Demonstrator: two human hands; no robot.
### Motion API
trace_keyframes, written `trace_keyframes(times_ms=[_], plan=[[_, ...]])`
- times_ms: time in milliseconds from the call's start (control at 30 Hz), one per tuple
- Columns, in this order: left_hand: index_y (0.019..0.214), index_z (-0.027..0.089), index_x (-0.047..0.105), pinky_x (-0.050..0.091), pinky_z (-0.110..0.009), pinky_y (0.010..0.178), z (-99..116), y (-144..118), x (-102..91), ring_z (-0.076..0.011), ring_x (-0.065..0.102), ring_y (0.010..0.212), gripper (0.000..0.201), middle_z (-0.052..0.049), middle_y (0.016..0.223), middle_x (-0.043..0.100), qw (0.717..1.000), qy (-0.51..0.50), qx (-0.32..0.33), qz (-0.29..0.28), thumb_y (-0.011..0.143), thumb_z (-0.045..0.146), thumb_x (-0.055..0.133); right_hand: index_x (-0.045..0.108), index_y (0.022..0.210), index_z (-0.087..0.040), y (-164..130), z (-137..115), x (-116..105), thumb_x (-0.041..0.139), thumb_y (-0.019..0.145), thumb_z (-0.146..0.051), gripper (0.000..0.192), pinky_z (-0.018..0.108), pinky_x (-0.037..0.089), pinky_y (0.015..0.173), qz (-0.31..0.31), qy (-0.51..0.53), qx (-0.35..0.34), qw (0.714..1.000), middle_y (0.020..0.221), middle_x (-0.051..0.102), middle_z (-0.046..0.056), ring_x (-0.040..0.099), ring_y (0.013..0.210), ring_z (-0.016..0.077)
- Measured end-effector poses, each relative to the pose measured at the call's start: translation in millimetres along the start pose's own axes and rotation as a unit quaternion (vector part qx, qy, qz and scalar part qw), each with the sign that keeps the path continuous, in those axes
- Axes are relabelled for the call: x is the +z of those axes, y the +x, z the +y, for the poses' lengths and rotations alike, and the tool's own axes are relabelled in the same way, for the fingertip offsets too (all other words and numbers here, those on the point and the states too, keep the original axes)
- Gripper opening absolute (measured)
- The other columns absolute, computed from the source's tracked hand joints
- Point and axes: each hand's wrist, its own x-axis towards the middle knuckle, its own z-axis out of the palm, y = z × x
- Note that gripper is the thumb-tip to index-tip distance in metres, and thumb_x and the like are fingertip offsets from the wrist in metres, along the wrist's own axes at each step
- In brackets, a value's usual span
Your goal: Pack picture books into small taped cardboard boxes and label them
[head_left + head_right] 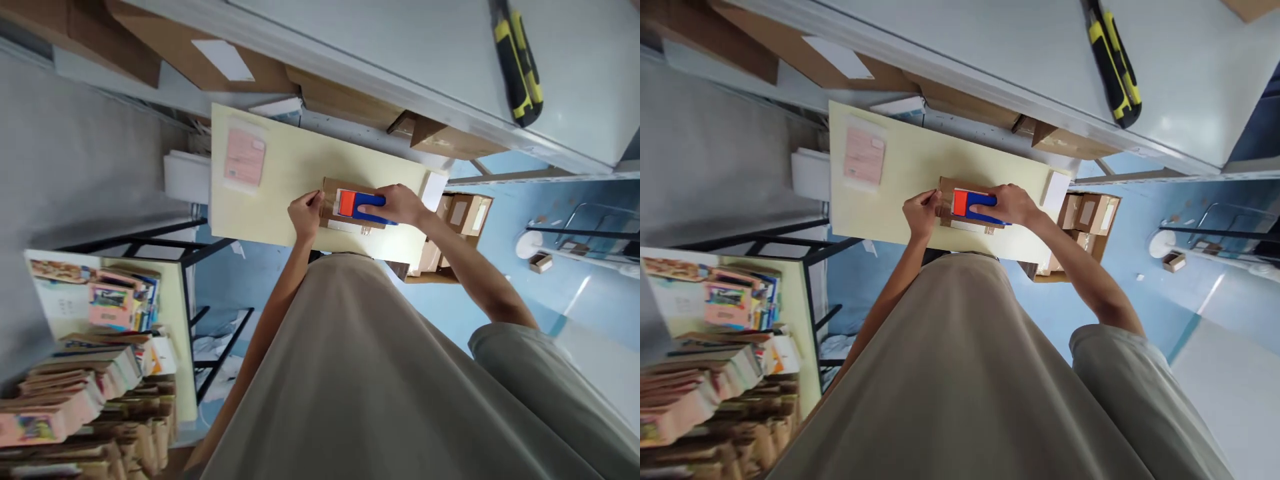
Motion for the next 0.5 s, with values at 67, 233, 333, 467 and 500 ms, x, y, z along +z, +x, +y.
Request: trace_keyframes(times_ms=[67,233,333,467,500], plan=[[0.099,0.022,0.092,0.057,-0.030,0.082,3,-4,7.4,-0.0225,0.081,0.091,0.030,-0.006,0.093,0.088,1.000,0.015,0.005,0.022,0.110,0.041,0.071,0.074,0.081,-0.023,-7,4,-7,0.072,0.095,-0.089,0.067,0.036,0.045,0.074,-0.015,-0.018,0.032,0.999,0.073,0.067,0.005,0.065,0.077,0.0240],[0.100,0.021,0.092,0.056,-0.029,0.081,7,-15,23.3,-0.0216,0.080,0.090,0.030,-0.006,0.095,0.089,0.998,0.052,0.027,0.031,0.113,0.039,0.071,0.081,0.088,-0.020,-35,27,-21,0.073,0.095,-0.089,0.069,0.038,0.049,0.073,-0.051,-0.023,0.082,0.995,0.073,0.071,0.008,0.071,0.077,0.0259],[0.104,0.021,0.092,0.058,-0.031,0.085,5,-18,25.2,-0.0228,0.081,0.094,0.028,-0.008,0.100,0.090,0.996,0.068,0.035,0.046,0.113,0.037,0.070,0.082,0.087,-0.020,-65,59,-40,0.071,0.095,-0.092,0.073,0.038,0.051,0.070,-0.084,-0.030,0.117,0.989,0.069,0.071,0.009,0.072,0.073,0.0260],[0.104,0.020,0.091,0.060,-0.030,0.085,4,-19,28.0,-0.0232,0.083,0.094,0.026,-0.008,0.099,0.090,0.996,0.063,0.038,0.044,0.111,0.035,0.071,0.084,0.091,-0.020,-112,114,-72,0.068,0.097,-0.092,0.074,0.039,0.054,0.071,-0.099,-0.045,0.149,0.983,0.071,0.073,0.009,0.071,0.071,0.0249],[0.102,0.019,0.091,0.060,-0.030,0.084,4,-19,29.1,-0.0231,0.083,0.093,0.026,-0.008,0.098,0.090,0.996,0.062,0.038,0.043,0.110,0.034,0.071,0.084,0.093,-0.020,-121,126,-78,0.069,0.097,-0.091,0.073,0.040,0.055,0.073,-0.097,-0.055,0.156,0.981,0.073,0.074,0.008,0.071,0.072,0.0247]])
